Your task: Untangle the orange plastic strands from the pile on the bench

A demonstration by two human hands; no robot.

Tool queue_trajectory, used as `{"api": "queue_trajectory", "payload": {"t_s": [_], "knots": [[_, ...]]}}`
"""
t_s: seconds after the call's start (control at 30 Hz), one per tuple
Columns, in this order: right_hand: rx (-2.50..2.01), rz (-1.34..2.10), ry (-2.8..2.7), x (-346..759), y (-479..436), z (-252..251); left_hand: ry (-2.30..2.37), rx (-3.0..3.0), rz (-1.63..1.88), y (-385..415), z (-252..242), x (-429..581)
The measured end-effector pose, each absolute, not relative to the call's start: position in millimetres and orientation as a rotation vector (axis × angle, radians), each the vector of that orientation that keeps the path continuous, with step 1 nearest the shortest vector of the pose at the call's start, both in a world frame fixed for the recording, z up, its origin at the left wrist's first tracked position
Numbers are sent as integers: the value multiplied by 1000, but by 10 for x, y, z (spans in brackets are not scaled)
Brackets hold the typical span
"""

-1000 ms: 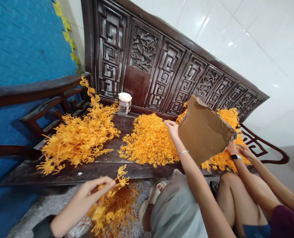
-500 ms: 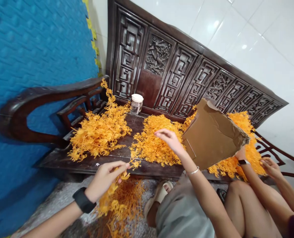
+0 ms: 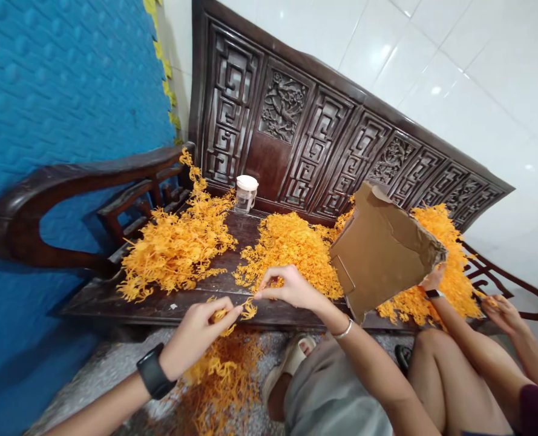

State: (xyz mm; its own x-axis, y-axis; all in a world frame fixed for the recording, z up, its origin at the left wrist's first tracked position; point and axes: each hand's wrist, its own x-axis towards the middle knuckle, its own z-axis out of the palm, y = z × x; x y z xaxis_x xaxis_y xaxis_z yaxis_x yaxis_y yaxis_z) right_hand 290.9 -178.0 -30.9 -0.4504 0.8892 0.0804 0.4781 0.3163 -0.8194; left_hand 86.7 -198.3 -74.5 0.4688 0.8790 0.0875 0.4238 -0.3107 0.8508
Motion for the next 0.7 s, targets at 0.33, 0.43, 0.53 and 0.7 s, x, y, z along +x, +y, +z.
{"api": "queue_trajectory", "payload": {"t_s": [0.33, 0.43, 0.53, 0.7], "knots": [[-1407, 528, -1713, 2768, -1746, -398, 1134, 1802, 873, -1919, -681, 925], [-1486, 106, -1475, 3223, -1490, -274, 1126, 1769, 819, -2016, -731, 947], [-1483, 113, -1319, 3850, -1184, -172, 1038, 1826, 641, -2168, -858, 954], [-1518, 83, -1336, 4284, -880, -326, 989, 1984, 556, -2202, -1056, 981]]}}
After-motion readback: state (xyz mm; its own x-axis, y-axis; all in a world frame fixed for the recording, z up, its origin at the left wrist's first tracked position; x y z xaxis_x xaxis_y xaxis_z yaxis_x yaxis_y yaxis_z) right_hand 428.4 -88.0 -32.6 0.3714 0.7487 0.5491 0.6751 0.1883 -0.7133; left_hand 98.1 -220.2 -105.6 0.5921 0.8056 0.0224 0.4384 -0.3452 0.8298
